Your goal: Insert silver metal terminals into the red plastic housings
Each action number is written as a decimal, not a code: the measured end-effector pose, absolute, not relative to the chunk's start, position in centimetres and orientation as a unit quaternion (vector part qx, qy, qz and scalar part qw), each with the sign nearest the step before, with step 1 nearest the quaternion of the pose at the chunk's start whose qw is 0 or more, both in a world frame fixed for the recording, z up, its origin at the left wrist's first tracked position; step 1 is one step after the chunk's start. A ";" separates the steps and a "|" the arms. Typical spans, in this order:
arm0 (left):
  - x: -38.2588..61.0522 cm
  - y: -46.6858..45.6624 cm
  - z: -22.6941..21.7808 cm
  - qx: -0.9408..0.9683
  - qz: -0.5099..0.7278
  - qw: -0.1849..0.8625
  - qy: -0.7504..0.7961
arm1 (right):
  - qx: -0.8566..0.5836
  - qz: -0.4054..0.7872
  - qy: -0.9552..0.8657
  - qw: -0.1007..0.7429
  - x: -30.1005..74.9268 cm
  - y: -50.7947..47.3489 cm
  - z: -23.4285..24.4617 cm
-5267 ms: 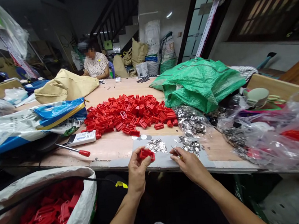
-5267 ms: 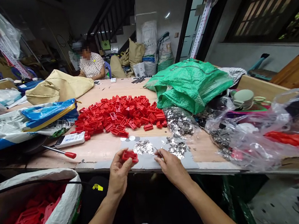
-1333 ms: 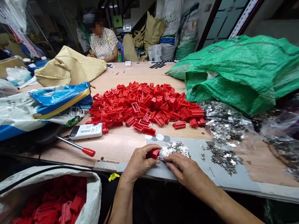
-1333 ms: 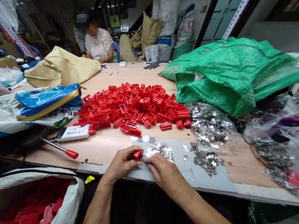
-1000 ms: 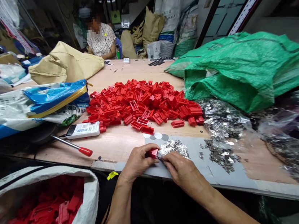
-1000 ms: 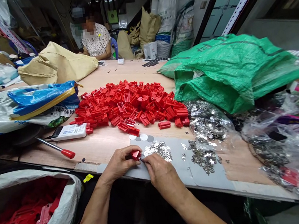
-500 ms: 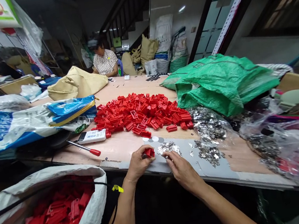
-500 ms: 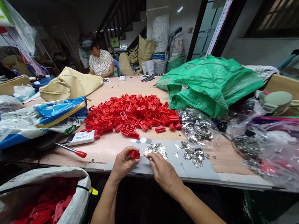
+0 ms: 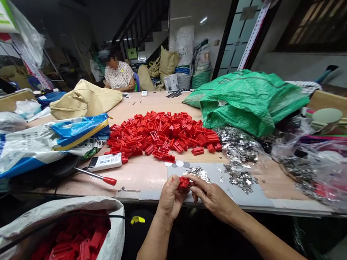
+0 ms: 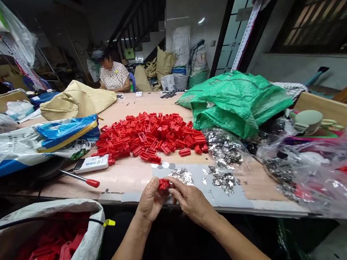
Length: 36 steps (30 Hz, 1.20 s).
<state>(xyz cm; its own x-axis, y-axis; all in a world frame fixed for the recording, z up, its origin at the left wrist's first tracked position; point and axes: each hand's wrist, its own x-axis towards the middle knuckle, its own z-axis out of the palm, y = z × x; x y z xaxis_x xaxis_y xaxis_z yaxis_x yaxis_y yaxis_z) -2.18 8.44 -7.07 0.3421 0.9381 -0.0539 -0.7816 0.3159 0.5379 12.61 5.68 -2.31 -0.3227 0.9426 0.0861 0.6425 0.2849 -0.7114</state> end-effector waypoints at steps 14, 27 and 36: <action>-2.3 8.8 -6.8 0.150 0.576 0.791 0.143 | -0.527 0.278 -0.728 0.338 11.1 7.8 -2.9; -2.2 9.8 -6.7 0.083 0.613 0.775 0.131 | -0.385 0.319 -0.807 0.314 2.5 9.0 3.5; -2.5 10.5 -7.4 0.086 0.581 0.798 0.138 | -0.265 0.364 -0.848 0.280 -5.0 8.8 4.4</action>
<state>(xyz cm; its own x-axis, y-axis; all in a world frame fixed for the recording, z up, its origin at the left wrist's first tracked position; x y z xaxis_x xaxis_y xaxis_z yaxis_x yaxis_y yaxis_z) -2.51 10.46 -7.43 0.2877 0.9501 -0.1204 -0.9026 0.3111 0.2977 -5.00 8.83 4.42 -0.7024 0.6534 0.2824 0.2456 0.5949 -0.7654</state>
